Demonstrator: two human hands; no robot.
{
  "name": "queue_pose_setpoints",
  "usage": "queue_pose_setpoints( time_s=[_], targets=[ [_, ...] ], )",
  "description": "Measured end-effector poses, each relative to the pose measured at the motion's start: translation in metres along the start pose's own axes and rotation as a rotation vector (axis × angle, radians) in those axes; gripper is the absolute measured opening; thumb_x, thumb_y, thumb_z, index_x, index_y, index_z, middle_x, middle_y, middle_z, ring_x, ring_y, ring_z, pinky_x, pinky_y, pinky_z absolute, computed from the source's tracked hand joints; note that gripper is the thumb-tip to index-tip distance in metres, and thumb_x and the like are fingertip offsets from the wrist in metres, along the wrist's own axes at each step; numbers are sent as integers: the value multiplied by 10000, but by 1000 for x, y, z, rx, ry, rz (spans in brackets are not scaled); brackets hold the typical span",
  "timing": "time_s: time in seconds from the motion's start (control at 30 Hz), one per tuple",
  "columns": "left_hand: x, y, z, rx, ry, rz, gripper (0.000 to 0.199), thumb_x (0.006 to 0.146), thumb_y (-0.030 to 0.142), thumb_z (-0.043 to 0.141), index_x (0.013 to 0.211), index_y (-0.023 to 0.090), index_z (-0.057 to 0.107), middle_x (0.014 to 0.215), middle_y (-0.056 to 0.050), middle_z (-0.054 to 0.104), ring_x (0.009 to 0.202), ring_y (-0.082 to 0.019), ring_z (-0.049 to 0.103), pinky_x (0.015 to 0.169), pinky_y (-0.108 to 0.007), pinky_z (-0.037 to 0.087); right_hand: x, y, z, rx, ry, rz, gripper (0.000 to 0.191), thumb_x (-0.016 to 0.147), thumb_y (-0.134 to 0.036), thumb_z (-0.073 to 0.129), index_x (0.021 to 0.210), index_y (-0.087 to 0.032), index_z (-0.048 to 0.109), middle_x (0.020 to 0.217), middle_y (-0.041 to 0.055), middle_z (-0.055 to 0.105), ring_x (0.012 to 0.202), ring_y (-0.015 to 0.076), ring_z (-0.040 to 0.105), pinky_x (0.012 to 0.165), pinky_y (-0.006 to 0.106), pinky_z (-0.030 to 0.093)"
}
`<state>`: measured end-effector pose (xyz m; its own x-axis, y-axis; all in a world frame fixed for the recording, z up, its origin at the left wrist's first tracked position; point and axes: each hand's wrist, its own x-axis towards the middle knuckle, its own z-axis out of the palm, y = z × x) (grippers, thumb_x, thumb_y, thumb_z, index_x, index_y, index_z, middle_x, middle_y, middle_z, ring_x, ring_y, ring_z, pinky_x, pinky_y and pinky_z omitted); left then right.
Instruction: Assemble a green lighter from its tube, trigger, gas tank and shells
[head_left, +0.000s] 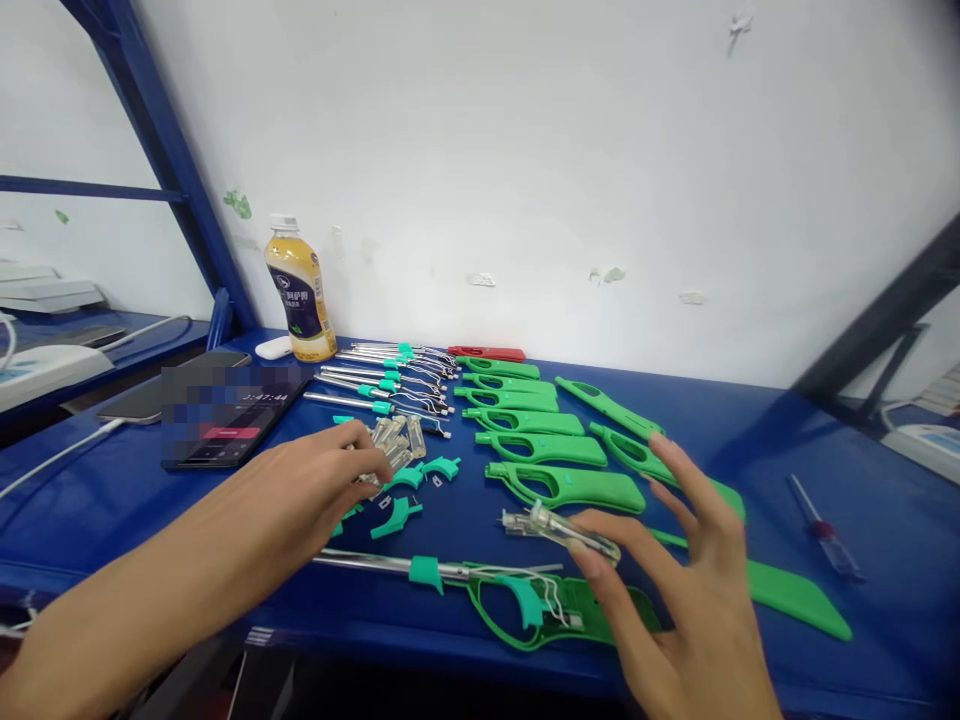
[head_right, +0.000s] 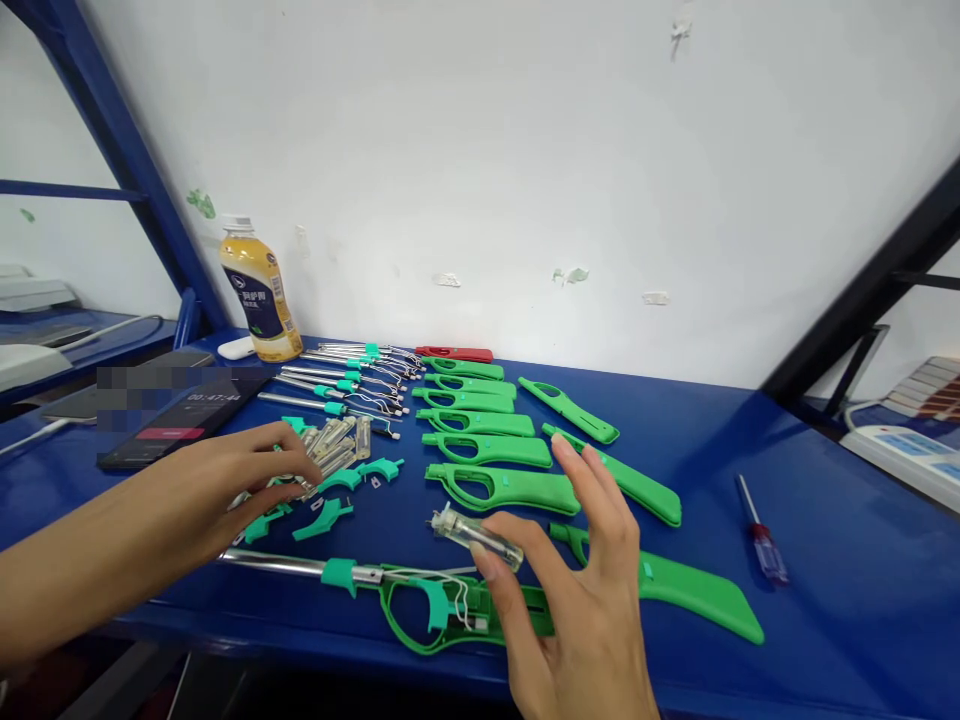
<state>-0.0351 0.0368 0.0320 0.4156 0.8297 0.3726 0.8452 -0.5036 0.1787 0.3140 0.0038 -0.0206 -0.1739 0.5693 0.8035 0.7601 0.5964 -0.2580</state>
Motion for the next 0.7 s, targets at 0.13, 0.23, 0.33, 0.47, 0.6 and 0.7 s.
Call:
queue_pose_setpoints(
  time_s=[0.13, 0.23, 0.33, 0.47, 0.6, 0.7],
  targets=[
    [2, -7, 0, -63, -132, -16, 176, 1018, 242, 631, 945, 305, 778, 970, 20, 720, 775, -148, 713, 675, -268, 456, 2, 1, -2, -2, 8, 0, 113, 1072, -293, 667, 1142, -323, 750, 1621, 60, 537, 1521, 378, 499, 1122, 628, 500],
    [3, -3, 1, -88, -180, -30, 167, 1033, 245, 629, 971, 302, 773, 1004, 14, 718, 807, -153, 705, 713, -271, 458, 3, -1, -3, -7, 3, -18, 95, 1082, -297, 657, 1125, -307, 742, 1508, 75, 607, 1467, 327, 537, 1102, 532, 497],
    [4, 0, 1, -107, -211, -26, 218, 1061, 204, 571, 1053, 303, 765, 1064, 3, 724, 900, -163, 709, 787, -272, 468, 4, -2, -2, 2, 9, -36, 94, 1091, -296, 644, 1113, -294, 736, 1435, 82, 627, 1437, 298, 547, 1100, 479, 480],
    [5, 0, 3, -110, -202, -22, 225, 1053, 205, 541, 953, 274, 730, 1004, -3, 713, 824, -162, 679, 720, -276, 446, 5, -1, -1, 14, 13, -47, 88, 1088, -274, 648, 1110, -286, 732, 1391, 76, 638, 1403, 266, 561, 1103, 432, 465],
    [7, 5, 4, -110, -106, -13, 217, 1053, 275, 561, 872, 264, 680, 884, 14, 705, 685, -157, 627, 625, -290, 389, 6, -1, -2, 43, 14, -57, 92, 1076, -233, 664, 1110, -281, 736, 1319, 63, 688, 1354, 246, 594, 1119, 408, 465],
    [8, 19, 2, -140, -1, 31, 180, 1060, 279, 577, 938, 281, 709, 800, 53, 723, 610, -138, 595, 588, -272, 380, 8, -3, -3, 95, 8, -68, 124, 1062, -189, 682, 1134, -272, 740, 1173, 31, 763, 1269, 222, 644, 1103, 368, 488]
  ],
)
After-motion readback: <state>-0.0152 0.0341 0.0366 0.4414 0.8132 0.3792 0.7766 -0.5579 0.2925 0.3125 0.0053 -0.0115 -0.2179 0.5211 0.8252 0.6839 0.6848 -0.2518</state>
